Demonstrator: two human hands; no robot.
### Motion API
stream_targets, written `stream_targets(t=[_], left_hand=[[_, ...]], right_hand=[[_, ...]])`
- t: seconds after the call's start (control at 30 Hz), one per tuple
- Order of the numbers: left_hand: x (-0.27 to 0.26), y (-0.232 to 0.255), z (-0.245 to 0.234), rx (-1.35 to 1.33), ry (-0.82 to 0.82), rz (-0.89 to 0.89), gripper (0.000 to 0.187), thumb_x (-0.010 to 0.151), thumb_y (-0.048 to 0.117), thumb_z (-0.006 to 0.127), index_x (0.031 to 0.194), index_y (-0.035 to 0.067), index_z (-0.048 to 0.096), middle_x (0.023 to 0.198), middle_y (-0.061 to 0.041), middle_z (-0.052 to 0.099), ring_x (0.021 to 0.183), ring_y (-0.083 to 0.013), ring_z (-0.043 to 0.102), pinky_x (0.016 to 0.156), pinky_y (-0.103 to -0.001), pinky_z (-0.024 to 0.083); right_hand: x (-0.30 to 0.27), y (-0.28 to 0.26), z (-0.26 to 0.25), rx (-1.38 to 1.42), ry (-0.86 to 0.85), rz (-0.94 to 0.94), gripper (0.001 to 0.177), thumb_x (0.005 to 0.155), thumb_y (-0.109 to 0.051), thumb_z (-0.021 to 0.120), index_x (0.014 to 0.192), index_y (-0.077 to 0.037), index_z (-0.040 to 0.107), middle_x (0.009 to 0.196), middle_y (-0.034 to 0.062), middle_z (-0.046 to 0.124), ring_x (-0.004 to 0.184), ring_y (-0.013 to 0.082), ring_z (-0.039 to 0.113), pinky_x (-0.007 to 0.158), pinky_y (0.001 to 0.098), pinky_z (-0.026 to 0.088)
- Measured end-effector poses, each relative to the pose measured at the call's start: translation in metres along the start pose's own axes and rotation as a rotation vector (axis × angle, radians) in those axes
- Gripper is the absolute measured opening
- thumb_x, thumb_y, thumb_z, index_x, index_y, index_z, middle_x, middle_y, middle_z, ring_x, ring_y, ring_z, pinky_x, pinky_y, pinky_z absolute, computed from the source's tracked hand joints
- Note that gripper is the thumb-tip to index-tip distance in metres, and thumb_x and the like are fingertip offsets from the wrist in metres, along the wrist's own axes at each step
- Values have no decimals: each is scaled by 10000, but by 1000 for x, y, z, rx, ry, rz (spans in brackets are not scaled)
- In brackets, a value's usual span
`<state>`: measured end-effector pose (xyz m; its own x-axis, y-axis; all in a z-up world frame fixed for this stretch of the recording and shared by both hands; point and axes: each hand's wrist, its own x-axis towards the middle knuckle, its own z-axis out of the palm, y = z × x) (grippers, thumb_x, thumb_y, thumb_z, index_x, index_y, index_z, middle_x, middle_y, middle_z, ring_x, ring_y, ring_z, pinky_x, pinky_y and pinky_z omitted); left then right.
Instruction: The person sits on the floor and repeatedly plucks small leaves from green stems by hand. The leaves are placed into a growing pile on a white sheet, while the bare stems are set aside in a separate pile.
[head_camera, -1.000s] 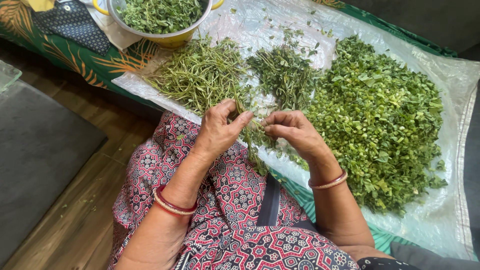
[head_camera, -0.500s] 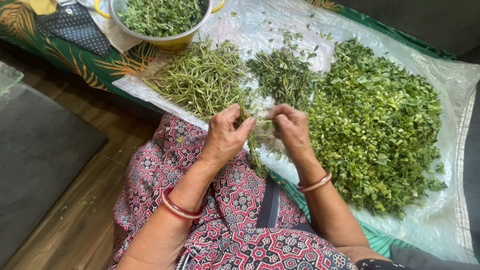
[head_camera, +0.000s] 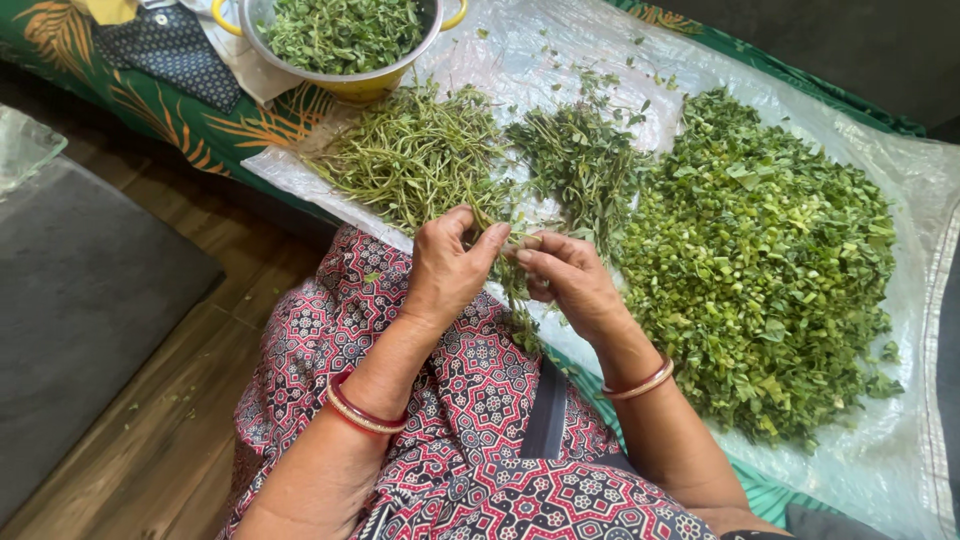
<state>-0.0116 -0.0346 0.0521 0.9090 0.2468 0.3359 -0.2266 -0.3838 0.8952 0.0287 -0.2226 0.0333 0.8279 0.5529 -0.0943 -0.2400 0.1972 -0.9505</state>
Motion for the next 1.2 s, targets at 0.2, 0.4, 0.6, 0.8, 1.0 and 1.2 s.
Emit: stream_targets(t=[0.2,0.4,0.6,0.8,1.0,1.2], left_hand=[[0,-5,3,10,-15,47,304,905,232,754,715,34,624,619,-62,638,532,-129,571,507,-337,463],[1,2,-5,-42,9,19,273,976,207,710,746,64,675,651,-50,676,538,-116,592,487,-300,463],[4,8,-17,-725,24,-277,213,915,195,764,825,17,690,762,-74,736,573,-122,682,492,-239,525],[6,0,-22,-822,-106,-281,201,943,202,733,903,5,715,819,-83,752,628,-127,699,575,-261,568],[6,-7,-22,-881,-263,-272,206,971,219,696,984,14,705,870,-92,755,696,-130,706,635,-269,585],[6,-8,-28,-778,-295,-316,225,1001,254,662,987,30,677,857,-85,750,684,-122,694,582,-245,561]], right_hand=[[-2,12,-11,-422,51,-125,133,991,-113,602,1002,-37,711,776,-46,616,623,40,468,550,208,388],[15,30,-26,-742,343,-272,170,964,-83,555,955,-34,718,790,15,723,650,71,665,587,209,556],[11,11,-43,248,213,-69,178,940,-22,552,1064,28,670,844,89,704,616,95,595,533,228,487],[-1,-7,-11,112,-4,9,262,986,-173,597,1087,42,710,800,25,656,632,75,582,550,196,465],[-8,-8,2,106,-87,79,217,925,-168,620,1055,-8,687,946,21,715,795,60,614,706,218,495],[-6,-3,-4,-144,-20,9,131,999,-154,664,945,-35,669,757,-25,586,607,41,460,543,207,352]])
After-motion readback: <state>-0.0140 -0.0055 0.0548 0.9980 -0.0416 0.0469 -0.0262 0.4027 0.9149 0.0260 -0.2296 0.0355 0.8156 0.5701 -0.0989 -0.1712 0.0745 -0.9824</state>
